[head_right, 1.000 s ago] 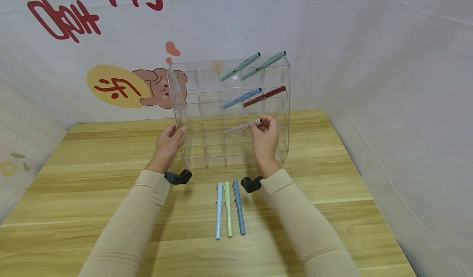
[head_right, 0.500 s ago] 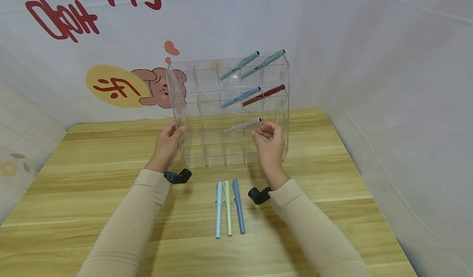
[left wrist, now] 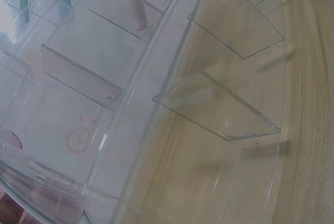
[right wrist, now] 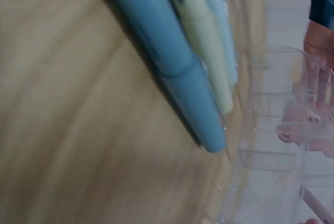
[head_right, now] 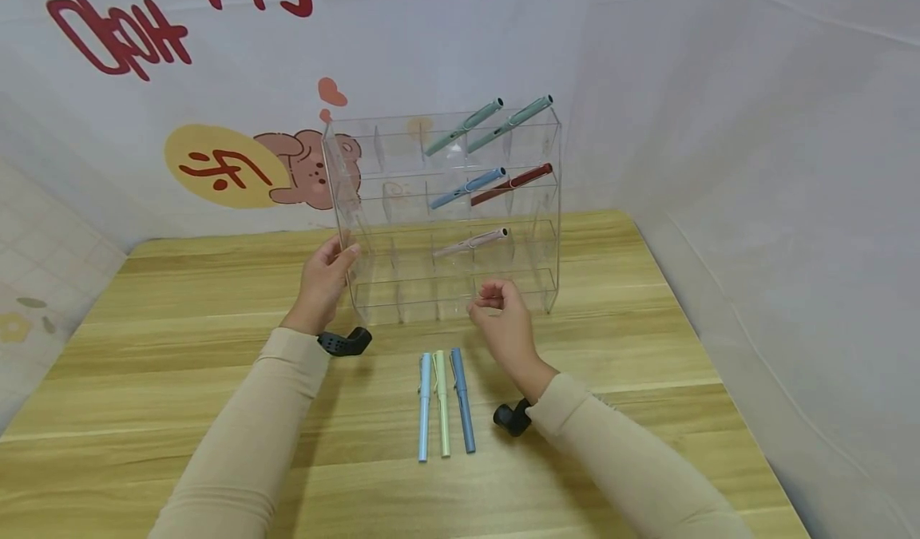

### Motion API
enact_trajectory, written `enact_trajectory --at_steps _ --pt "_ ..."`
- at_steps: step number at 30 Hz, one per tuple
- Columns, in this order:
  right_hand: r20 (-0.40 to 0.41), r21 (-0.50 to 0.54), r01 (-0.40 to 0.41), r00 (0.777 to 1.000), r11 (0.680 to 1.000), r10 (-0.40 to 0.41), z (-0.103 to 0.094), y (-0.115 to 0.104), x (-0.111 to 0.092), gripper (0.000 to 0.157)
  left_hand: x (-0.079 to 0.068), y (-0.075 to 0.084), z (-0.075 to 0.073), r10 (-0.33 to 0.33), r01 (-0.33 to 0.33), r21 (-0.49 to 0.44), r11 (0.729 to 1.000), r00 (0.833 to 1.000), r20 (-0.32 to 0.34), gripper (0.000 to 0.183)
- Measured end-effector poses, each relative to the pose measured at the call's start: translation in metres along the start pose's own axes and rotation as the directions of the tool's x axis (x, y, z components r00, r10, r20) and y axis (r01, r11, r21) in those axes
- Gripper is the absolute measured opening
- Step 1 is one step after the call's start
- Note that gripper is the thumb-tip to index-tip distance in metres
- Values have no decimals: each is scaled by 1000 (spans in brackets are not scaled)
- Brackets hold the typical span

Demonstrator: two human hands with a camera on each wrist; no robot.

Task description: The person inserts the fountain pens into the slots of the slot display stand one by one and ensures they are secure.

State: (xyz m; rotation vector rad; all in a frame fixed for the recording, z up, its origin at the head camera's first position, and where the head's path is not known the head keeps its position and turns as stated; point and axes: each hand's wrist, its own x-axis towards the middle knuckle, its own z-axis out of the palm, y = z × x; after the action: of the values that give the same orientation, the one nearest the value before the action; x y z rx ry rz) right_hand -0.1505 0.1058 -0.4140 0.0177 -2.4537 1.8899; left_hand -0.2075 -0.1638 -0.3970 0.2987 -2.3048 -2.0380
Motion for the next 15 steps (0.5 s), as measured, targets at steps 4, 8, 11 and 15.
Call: enact_trajectory --at_steps 4,8,11,15 --pt "64 -71 -6 998 997 10 5 5 -6 34 0 1 0 0 0 12 1000 1000 -4 52" --pt "128 -134 -36 990 990 53 8 9 -9 35 0 0 -1 -2 2 15 1000 1000 -7 53" --pt "171 -176 -65 981 982 95 9 12 -11 38 0 1 -1 -3 3 10 1000 1000 -5 53" --pt "221 -224 -67 968 972 117 11 18 -12 40 0 1 -1 -8 8 12 1000 1000 3 54"
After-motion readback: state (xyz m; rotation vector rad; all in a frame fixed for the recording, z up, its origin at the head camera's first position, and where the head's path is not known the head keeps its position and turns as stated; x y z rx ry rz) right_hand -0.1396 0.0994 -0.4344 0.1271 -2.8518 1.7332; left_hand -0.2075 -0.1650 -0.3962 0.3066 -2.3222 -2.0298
